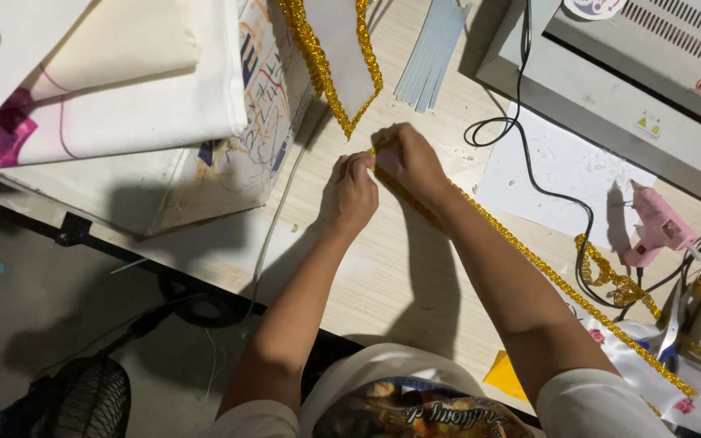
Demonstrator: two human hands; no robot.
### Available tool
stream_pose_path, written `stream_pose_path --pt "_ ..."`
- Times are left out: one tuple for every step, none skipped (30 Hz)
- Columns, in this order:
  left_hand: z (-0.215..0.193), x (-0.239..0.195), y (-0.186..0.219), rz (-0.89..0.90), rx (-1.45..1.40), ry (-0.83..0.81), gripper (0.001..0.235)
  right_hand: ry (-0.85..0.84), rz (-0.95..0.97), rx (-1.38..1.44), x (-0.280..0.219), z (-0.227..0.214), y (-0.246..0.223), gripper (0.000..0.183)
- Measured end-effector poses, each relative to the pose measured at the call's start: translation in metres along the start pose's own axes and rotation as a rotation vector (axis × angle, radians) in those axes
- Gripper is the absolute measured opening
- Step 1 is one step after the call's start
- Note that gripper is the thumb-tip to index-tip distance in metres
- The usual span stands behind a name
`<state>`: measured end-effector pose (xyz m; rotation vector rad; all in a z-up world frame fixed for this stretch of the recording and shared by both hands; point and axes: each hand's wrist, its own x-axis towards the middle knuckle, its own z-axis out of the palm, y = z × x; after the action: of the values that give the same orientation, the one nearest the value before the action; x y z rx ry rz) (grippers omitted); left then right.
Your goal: The person applies a gold glitter trim to a white satin sash using a hot glue gun. They press the trim along the edges of the sash, which features printed text and floral designs. The person uses scissors to cut the trim to the correct length and trims the sash edges. They repeat the process on both sides of the sash, ensuring the trim is securely attached.
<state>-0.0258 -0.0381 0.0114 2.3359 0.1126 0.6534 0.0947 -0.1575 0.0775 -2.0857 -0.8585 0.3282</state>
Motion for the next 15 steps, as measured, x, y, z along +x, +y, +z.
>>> stream_pose_path --pt "0.005 -0.002 -0.002 -0.001 0.000 0.000 0.033 -0.001 0.000 0.000 0.001 0.001 0.008 0.022" --pt "0.009 -0.004 -0.004 -0.017 -0.003 0.018 0.035 0.020 0.045 0.020 0.001 0.003 0.017 0.018" --pt "0.013 -0.005 -0.007 -0.032 -0.005 0.037 0.036 0.041 0.089 0.039 0.003 0.004 0.025 0.019" --pt "0.011 -0.004 -0.006 -0.033 -0.004 0.040 0.036 0.040 0.086 0.039 0.003 0.004 0.029 0.019" --pt "0.009 -0.003 -0.003 -0.025 0.003 0.029 0.037 0.015 0.011 0.002 0.002 0.004 0.034 0.019" --pt "0.007 -0.003 -0.001 -0.017 0.011 0.019 0.038 -0.010 -0.065 -0.034 0.001 0.004 0.039 0.019" --pt "0.009 -0.004 -0.003 -0.017 0.010 0.020 0.038 -0.010 -0.065 -0.036 0.004 0.003 0.036 0.019" --pt "0.012 -0.005 -0.004 -0.019 0.023 0.029 0.038 -0.016 0.023 -0.042 0.006 0.001 0.032 0.017" --pt "0.014 -0.005 -0.006 -0.021 0.039 0.038 0.038 -0.023 0.110 -0.047 0.009 0.001 0.028 0.016" --pt "0.017 -0.005 -0.008 -0.021 0.040 0.039 0.038 -0.023 0.108 -0.046 0.011 0.004 0.037 0.016" --pt "0.020 -0.005 -0.010 -0.037 0.006 0.053 0.036 -0.004 0.112 0.012 0.012 0.007 0.046 0.013" --pt "0.023 -0.006 -0.012 -0.053 -0.028 0.067 0.035 0.015 0.116 0.070 0.013 0.009 0.055 0.011" --pt "0.026 -0.006 -0.014 -0.052 -0.029 0.067 0.035 0.015 0.116 0.069 0.016 0.008 0.061 0.011" --pt "0.029 -0.006 -0.015 -0.098 -0.074 0.079 0.032 0.050 0.137 0.063 0.020 0.007 0.068 0.014" --pt "0.033 -0.006 -0.016 -0.143 -0.119 0.091 0.029 0.085 0.157 0.057 0.023 0.006 0.074 0.016"
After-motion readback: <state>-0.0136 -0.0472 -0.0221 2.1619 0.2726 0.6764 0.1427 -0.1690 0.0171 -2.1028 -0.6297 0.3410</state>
